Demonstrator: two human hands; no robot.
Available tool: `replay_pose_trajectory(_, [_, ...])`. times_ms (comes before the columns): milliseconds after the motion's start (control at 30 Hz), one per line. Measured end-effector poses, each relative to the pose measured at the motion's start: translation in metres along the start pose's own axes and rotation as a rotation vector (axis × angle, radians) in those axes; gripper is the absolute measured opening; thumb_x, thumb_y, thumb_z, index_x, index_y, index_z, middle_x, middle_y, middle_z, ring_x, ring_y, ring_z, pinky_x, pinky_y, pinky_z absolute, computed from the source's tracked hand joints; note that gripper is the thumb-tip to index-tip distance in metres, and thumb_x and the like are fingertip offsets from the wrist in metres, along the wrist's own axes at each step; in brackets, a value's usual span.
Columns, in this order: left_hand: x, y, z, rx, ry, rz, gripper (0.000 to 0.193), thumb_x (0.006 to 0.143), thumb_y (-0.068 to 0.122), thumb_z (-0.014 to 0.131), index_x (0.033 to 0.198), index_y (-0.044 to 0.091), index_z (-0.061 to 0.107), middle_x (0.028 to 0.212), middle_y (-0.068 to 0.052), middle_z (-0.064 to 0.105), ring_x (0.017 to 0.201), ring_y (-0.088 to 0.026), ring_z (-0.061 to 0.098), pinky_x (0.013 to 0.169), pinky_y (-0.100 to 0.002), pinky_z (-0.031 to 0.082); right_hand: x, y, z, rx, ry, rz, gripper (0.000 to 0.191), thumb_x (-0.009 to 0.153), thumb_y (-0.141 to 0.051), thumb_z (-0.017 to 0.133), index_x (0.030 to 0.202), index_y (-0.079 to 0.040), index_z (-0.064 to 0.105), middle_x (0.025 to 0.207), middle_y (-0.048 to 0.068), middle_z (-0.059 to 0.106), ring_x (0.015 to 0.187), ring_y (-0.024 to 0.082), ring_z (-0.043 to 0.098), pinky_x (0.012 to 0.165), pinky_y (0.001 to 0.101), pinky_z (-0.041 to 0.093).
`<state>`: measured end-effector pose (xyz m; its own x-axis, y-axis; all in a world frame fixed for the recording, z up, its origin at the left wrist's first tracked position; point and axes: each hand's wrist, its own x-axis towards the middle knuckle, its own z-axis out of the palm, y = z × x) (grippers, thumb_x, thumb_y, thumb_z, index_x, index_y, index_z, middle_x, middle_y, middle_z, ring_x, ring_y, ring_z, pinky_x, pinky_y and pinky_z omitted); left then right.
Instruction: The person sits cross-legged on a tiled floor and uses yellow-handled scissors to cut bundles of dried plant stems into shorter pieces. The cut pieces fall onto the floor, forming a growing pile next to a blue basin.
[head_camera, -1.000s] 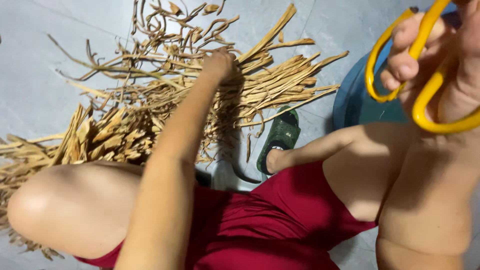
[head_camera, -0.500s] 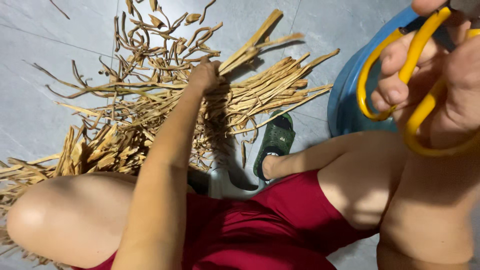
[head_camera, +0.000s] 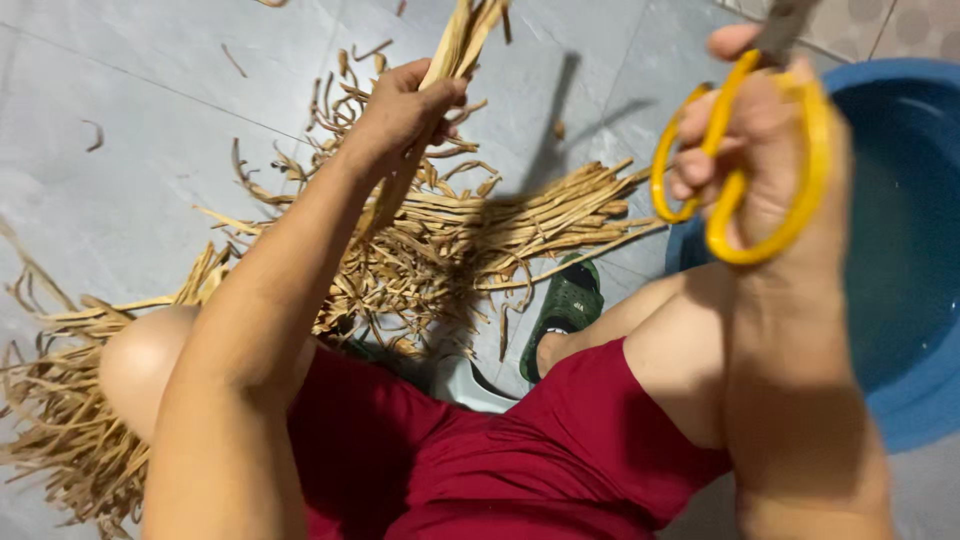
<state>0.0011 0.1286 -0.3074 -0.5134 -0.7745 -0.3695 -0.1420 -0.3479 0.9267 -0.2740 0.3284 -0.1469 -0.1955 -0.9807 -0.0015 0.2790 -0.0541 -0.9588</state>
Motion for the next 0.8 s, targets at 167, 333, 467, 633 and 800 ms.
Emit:
replay_pose_trajectory(167, [-0.087, 0.028, 0.036, -0.072, 0.091, 0.14, 0.042, 0.095, 0.027, 0.072, 0.131, 0.008, 0.06, 0.095, -0.005, 0.072, 0.062, -0.011, 0.064, 0.055, -0.026, 0.055, -0.008, 0.032, 0.048, -0.087, 0.031, 0.003, 0.055, 0.101, -0.025, 0.078, 0.141, -0.003, 0.048, 0.096, 0.009, 0.069, 0.07, 0.01, 0.059, 0.065, 0.0255, 0.051])
replay_pose_trajectory(333, [-0.17, 0.022, 0.088, 0.148, 0.233, 0.612, 0.053, 0.103, 0.024, 0.068, 0.149, 0.01, 0.046, 0.118, -0.008, 0.066, 0.102, -0.012, 0.061, 0.083, -0.027, 0.054, -0.008, 0.07, 0.096, -0.245, -0.013, -0.137, 0.056, 0.098, -0.018, 0.08, 0.14, -0.008, 0.045, 0.105, 0.003, 0.071, 0.081, 0.006, 0.066, 0.065, 0.0215, 0.053])
replay_pose_trajectory(467, [-0.195, 0.011, 0.096, 0.224, 0.306, 0.593, 0.052, 0.108, 0.025, 0.06, 0.154, 0.009, 0.042, 0.125, -0.004, 0.066, 0.103, -0.01, 0.067, 0.088, -0.026, 0.057, -0.006, 0.088, 0.113, -0.123, -0.006, -0.083, 0.043, 0.096, -0.013, 0.078, 0.129, -0.007, 0.05, 0.087, 0.002, 0.065, 0.062, 0.007, 0.055, 0.05, 0.0224, 0.044])
replay_pose_trajectory(633, [-0.195, -0.007, 0.082, 0.01, 0.358, 0.456, 0.041, 0.109, 0.023, 0.056, 0.148, 0.01, 0.056, 0.113, -0.005, 0.069, 0.096, -0.011, 0.061, 0.084, -0.027, 0.054, 0.001, 0.1, 0.118, 0.073, -0.014, -0.069, 0.027, 0.098, -0.007, 0.07, 0.119, -0.008, 0.053, 0.083, 0.0, 0.06, 0.061, 0.008, 0.056, 0.05, 0.0238, 0.049])
replay_pose_trajectory(800, [-0.198, -0.033, 0.068, 0.016, 0.386, 0.562, 0.037, 0.109, 0.02, 0.058, 0.144, 0.009, 0.056, 0.123, -0.005, 0.069, 0.109, -0.012, 0.064, 0.095, -0.028, 0.056, 0.017, 0.117, 0.118, 0.161, 0.057, -0.07, 0.022, 0.099, -0.009, 0.069, 0.115, -0.006, 0.053, 0.088, 0.002, 0.06, 0.065, 0.009, 0.059, 0.056, 0.0266, 0.053])
